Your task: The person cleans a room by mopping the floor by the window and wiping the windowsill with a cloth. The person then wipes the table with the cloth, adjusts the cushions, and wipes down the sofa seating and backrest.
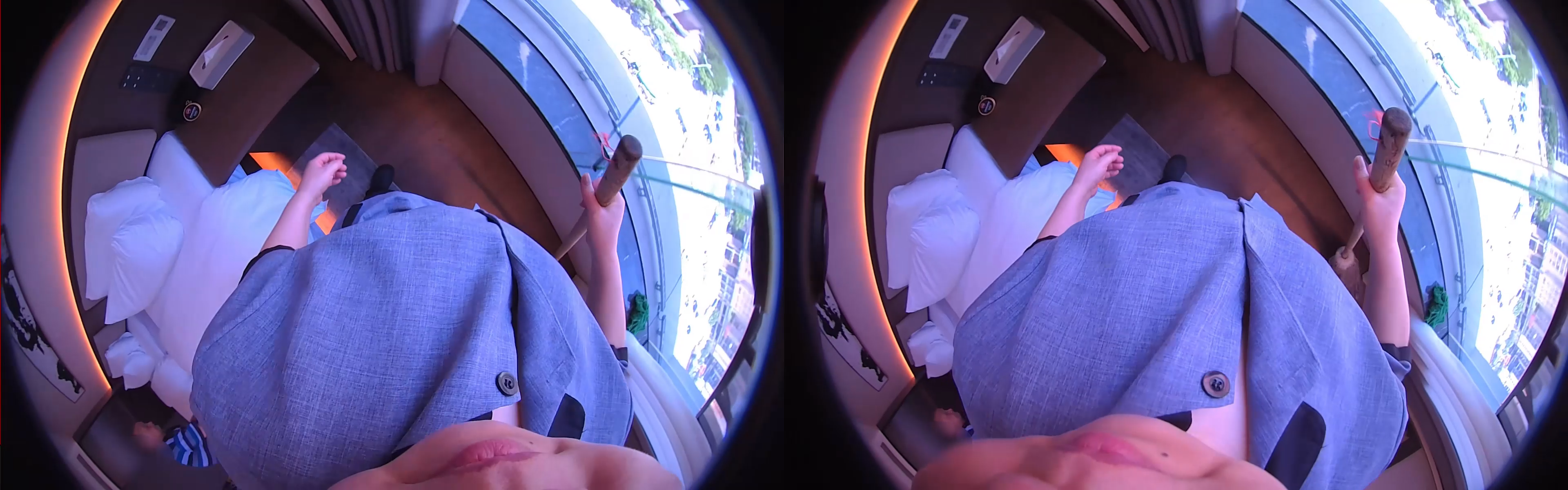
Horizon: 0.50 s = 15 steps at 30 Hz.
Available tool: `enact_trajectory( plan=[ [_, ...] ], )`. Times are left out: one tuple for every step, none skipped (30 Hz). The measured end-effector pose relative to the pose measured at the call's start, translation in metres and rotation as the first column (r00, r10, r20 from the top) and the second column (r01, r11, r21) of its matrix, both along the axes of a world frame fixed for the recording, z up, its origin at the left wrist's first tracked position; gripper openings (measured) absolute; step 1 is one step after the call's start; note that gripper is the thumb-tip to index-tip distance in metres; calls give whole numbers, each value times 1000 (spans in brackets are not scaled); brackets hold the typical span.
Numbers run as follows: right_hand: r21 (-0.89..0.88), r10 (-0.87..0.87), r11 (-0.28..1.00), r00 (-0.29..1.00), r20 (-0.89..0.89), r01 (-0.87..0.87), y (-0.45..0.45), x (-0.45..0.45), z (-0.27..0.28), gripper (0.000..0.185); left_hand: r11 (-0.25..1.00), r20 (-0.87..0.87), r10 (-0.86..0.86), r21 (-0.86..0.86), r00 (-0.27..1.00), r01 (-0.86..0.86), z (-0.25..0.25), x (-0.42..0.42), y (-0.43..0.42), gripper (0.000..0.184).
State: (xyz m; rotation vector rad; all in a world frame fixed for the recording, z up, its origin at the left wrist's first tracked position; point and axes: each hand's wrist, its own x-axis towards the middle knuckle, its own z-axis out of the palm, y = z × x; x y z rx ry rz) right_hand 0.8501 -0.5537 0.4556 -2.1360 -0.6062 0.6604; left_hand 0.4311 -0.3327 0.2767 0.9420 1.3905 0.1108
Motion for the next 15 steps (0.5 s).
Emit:
enact_trajectory(
  plan=[
    [-5,100,995,995,22,-99,12,1,23,28,1000,10,18,-8,1000,-18,-5,-4,-8,21],
    [15,163,987,986,23,-163,22,4,54,25,999,20,33,-17,999,-33,-11,-8,-17,20],
    [151,138,980,989,-44,-130,34,1,86,22,998,36,48,-32,998,-46,-19,-11,-25,20],
    [307,160,945,979,-130,-113,35,11,109,22,997,33,68,-38,997,-67,-21,-11,-32,20],
    [366,273,904,957,-97,-221,38,17,145,25,995,27,88,-44,996,-86,-22,-12,-38,19],
    [455,415,838,893,-174,-301,38,25,181,26,994,19,102,-48,995,-101,-26,-14,-42,18],
    [512,555,766,802,-222,-388,38,32,219,24,992,11,120,-46,993,-119,-30,-18,-44,19],
    [569,679,682,687,-258,-460,31,38,247,23,990,-8,135,-42,991,-135,-29,-21,-46,19],
    [539,596,715,792,-136,-445,0,66,262,21,988,-26,150,-38,988,-151,-28,-23,-48,19],
    [512,498,745,867,-2,-427,-39,108,279,19,985,-41,167,-34,985,-168,-27,-23,-49,19],
    [571,489,714,872,6,-405,-41,114,279,19,981,-33,189,-46,981,-190,-27,-22,-51,19],
    [626,481,679,876,15,-384,-43,119,279,19,976,-26,210,-59,977,-212,-25,-21,-52,18],
    [742,583,581,807,-92,-335,-7,88,261,21,968,-25,236,-77,971,-238,-24,-23,-54,18],
    [838,681,483,711,-176,-256,23,69,240,22,969,4,234,-83,972,-232,-24,-22,-55,19],
    [874,668,449,720,-189,-188,43,66,213,19,970,33,231,-86,972,-227,-24,-18,-52,19]
  ],
)
